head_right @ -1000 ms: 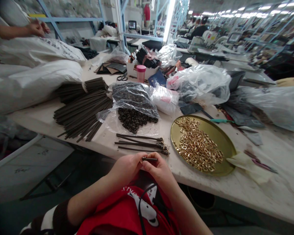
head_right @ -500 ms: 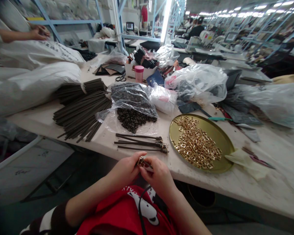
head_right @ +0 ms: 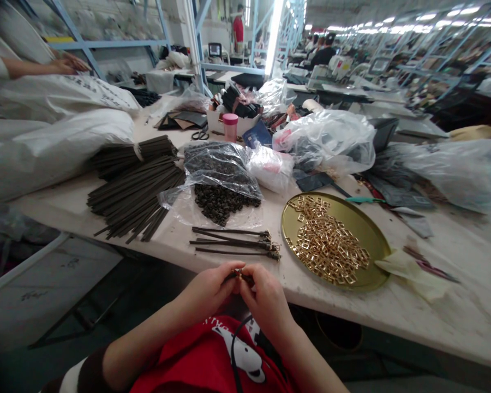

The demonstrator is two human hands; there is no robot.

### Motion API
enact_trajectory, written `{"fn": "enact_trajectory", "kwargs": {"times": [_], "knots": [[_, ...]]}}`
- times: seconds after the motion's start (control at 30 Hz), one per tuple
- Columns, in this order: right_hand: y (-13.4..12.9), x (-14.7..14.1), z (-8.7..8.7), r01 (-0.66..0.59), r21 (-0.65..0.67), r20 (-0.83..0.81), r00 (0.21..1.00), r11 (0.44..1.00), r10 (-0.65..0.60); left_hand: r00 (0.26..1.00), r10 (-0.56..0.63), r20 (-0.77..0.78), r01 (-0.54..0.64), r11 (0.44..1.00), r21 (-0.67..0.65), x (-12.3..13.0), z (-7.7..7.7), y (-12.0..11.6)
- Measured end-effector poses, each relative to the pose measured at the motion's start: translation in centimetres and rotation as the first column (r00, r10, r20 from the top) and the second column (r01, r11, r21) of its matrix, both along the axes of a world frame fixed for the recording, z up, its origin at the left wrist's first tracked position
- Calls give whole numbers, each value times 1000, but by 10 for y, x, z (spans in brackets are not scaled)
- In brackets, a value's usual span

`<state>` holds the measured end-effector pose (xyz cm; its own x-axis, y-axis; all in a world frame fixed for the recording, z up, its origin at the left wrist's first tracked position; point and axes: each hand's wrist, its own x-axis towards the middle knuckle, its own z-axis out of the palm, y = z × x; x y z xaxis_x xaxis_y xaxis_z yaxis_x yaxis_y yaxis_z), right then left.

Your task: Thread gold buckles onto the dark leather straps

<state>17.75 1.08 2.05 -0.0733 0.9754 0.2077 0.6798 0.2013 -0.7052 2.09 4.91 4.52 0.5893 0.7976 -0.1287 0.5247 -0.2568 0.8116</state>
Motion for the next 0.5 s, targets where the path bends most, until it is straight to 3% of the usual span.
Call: {"fn": "enact_trajectory", "kwargs": {"times": [0.1,0.37,0.5], "knots": [[2,-4,-1,42,19,5,999,999,-42,1000,24,14,-24,1000,-11,0,-4,4],[5,-2,-1,7,-16,-4,1000,1000,-7,996,75,39,-74,996,-43,-1,-4,11],[10,-4,-9,5,82,41,999,997,-8,997,73,14,-72,997,-39,-1,-7,13]]}}
